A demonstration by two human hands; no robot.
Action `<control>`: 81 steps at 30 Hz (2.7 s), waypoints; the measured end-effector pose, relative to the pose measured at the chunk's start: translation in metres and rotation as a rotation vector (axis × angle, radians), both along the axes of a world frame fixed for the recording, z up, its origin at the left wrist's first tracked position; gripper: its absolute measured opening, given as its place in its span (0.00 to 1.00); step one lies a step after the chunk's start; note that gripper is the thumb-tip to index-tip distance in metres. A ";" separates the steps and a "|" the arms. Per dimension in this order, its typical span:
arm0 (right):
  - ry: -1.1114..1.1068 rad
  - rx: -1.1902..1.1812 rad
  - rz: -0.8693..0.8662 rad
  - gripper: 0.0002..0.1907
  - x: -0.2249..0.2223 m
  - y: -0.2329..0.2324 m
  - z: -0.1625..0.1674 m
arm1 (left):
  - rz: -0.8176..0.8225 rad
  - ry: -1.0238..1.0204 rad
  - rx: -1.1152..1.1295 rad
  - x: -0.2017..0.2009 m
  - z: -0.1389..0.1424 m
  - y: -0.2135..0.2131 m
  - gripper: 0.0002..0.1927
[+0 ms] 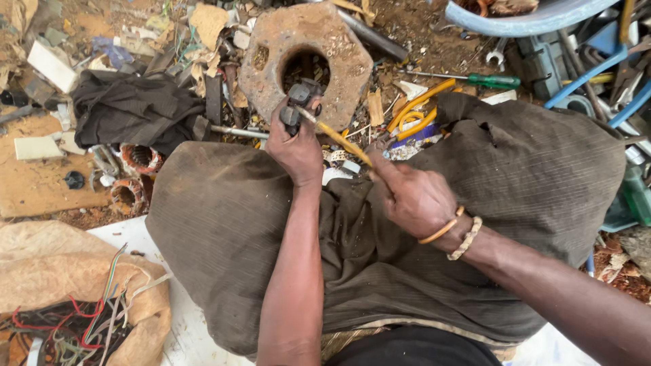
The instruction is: The person sits on the ground and uses a screwdriver and pliers to pry apart and dismantle a small black electrical component. They repeatedly insert the screwdriver into seams, twist to separate parts, and use pliers to pull pieces apart, placing the separated parts on the ground.
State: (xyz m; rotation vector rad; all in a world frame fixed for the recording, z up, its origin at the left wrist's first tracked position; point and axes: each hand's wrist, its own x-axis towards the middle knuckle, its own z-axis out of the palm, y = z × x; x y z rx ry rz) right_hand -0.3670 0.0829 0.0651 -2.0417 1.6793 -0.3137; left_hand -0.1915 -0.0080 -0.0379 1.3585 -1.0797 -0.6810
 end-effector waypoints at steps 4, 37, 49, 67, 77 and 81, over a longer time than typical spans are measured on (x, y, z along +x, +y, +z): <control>0.162 -0.138 0.138 0.26 -0.012 -0.014 -0.003 | -0.022 0.015 -0.044 0.000 0.003 -0.002 0.18; -0.897 0.929 -0.272 0.24 -0.037 -0.021 0.098 | -0.519 0.358 0.014 0.064 0.016 0.039 0.33; -0.509 0.450 -0.133 0.23 -0.032 -0.013 0.117 | -0.726 0.924 -0.051 0.046 0.053 0.024 0.46; -0.369 1.092 -0.394 0.21 -0.057 -0.026 0.114 | -0.750 0.355 -0.085 0.064 0.112 0.019 0.51; -0.264 0.442 -0.231 0.21 -0.024 -0.001 0.089 | -0.547 0.569 -0.052 0.038 0.103 0.022 0.37; -0.376 0.149 -0.179 0.18 0.006 0.014 0.066 | -0.459 0.713 -0.046 0.029 0.095 0.018 0.35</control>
